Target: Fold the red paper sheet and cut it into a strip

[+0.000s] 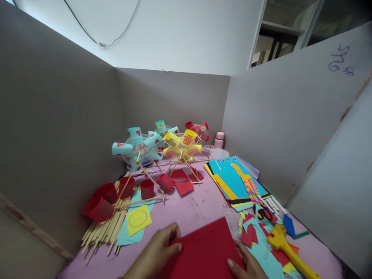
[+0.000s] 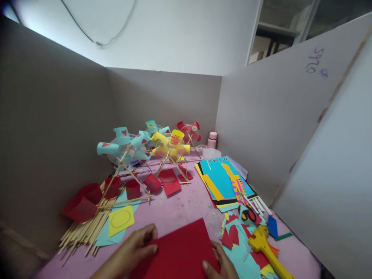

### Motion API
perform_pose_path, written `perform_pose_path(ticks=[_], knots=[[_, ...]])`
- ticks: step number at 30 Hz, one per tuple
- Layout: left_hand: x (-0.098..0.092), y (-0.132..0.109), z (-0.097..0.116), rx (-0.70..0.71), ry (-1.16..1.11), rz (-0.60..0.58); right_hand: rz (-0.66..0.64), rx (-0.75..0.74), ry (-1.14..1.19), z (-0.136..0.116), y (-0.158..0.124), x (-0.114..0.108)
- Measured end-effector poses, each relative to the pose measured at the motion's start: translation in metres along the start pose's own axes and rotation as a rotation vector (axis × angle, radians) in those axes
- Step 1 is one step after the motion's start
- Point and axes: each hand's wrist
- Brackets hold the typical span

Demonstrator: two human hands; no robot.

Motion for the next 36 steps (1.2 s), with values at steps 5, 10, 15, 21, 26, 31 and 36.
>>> perform_pose_path(ticks=[5, 10, 15, 21, 26, 31, 36], knots=[[-0.038, 0.033, -0.008, 0.098, 0.183, 0.325, -0.142, -0.017, 0.102, -0.061, 0.048, 0.026], [-0.005, 0.049, -0.028, 0.139, 0.379, 0.484, -0.047, -0.068, -0.004, -0.058, 0.092, 0.032], [0.057, 0.041, -0.045, 0.224, 0.594, 0.527, 0.183, -0.179, -0.275, -0.034, 0.090, 0.040], [0.096, 0.031, -0.051, 0.407, 0.734, 0.589, -0.340, -0.627, -0.978, 0.001, 0.072, 0.084], [0.099, 0.031, -0.058, 0.426, 0.787, 0.619, -0.301, -0.759, -1.156, 0.011, 0.069, 0.067], [0.088, 0.027, -0.068, 0.457, 0.889, 0.585, -0.209, -0.682, -1.230, -0.005, 0.060, 0.038], [0.077, 0.019, -0.067, 0.542, 0.967, 0.561, -0.095, -0.697, -1.280, -0.011, 0.059, 0.037]])
Point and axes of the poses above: each hand's wrist, its own y-axis towards the middle knuckle, its own x-axis out of the palm, z = x × y, and after that the axes turned 1 degree about y, right-handed
